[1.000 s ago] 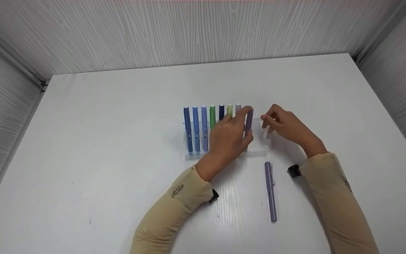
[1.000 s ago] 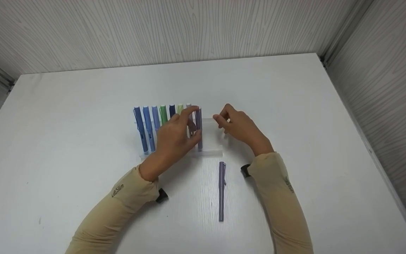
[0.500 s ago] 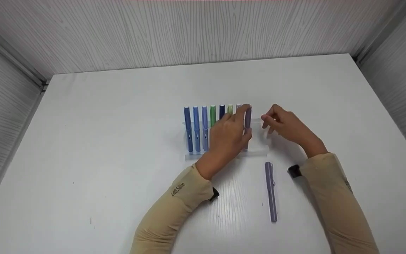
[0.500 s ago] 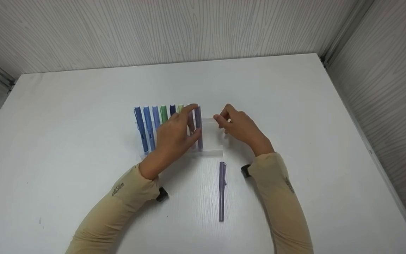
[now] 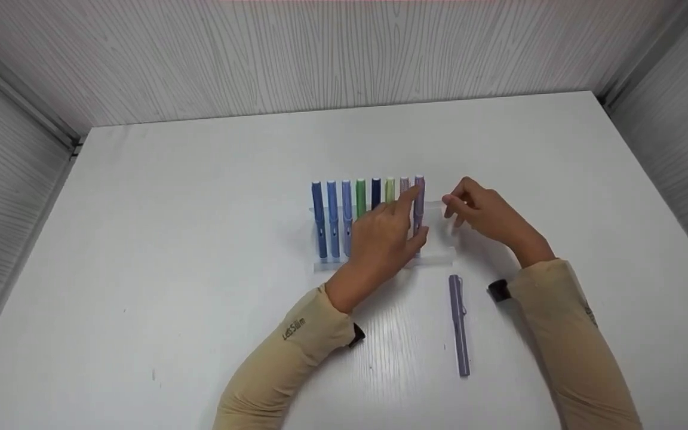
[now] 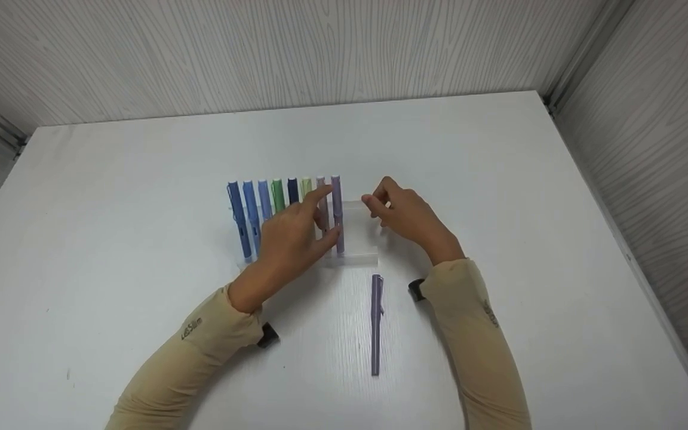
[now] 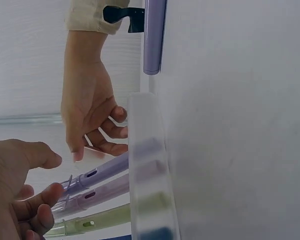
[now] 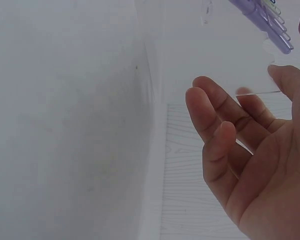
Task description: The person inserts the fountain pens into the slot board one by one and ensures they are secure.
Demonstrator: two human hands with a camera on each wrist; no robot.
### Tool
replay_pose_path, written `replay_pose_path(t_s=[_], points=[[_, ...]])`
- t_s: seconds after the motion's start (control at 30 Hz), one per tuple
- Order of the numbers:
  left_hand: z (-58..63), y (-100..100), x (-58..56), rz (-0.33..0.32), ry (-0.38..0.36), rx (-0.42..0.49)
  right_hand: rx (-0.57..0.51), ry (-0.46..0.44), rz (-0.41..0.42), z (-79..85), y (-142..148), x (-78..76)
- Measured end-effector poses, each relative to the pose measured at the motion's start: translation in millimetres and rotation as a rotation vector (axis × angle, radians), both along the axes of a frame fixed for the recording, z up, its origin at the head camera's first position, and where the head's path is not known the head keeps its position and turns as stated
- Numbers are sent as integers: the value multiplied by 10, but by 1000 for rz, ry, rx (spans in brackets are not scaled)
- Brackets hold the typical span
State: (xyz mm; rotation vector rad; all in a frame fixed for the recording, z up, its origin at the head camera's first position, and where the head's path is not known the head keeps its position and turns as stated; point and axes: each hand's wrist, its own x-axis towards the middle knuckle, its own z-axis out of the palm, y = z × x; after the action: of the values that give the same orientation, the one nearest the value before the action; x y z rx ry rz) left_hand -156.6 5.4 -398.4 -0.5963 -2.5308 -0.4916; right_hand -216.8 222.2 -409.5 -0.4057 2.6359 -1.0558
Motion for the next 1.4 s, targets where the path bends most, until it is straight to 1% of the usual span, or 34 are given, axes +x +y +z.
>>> replay_pose_path(t_s=[0.23,0.37,0.47,0.53,0.63,0.7,0.8,0.87,0.93,1.07,1.13,1.2,1.3,1.4], points=[[29,1,105,-50,-117,7,1,0,2,5,-3,-11],[26,16,166,-76,-136,-1,-9,-1,7,9,-9,-14],[15,29,219,-108,-165,0,-9,1,11,15,-8,-14],[17,39,251,-136,-211,13,-3,-2,7,18,-10,-17],[32,58,293,-176,-313,38,9,-11,0,27,-17,-18],[48,74,318,-194,-382,43,12,-19,-5,30,-22,-18],[67,102,354,-216,-452,33,9,-25,-11,30,-25,-18],[72,125,375,-224,-476,11,8,-22,-12,29,-25,-18],[77,151,395,-229,-514,-24,9,-19,-13,27,-26,-17],[80,210,424,-230,-606,-125,17,-25,-15,15,-23,-15],[70,238,435,-229,-641,-160,17,-28,-17,10,-22,-15],[50,264,444,-223,-645,-184,15,-27,-14,3,-17,-14],[18,301,461,-222,-639,-196,9,-19,-10,-8,-6,-14],[-4,336,475,-234,-643,-204,4,-14,-9,-13,6,-9]])
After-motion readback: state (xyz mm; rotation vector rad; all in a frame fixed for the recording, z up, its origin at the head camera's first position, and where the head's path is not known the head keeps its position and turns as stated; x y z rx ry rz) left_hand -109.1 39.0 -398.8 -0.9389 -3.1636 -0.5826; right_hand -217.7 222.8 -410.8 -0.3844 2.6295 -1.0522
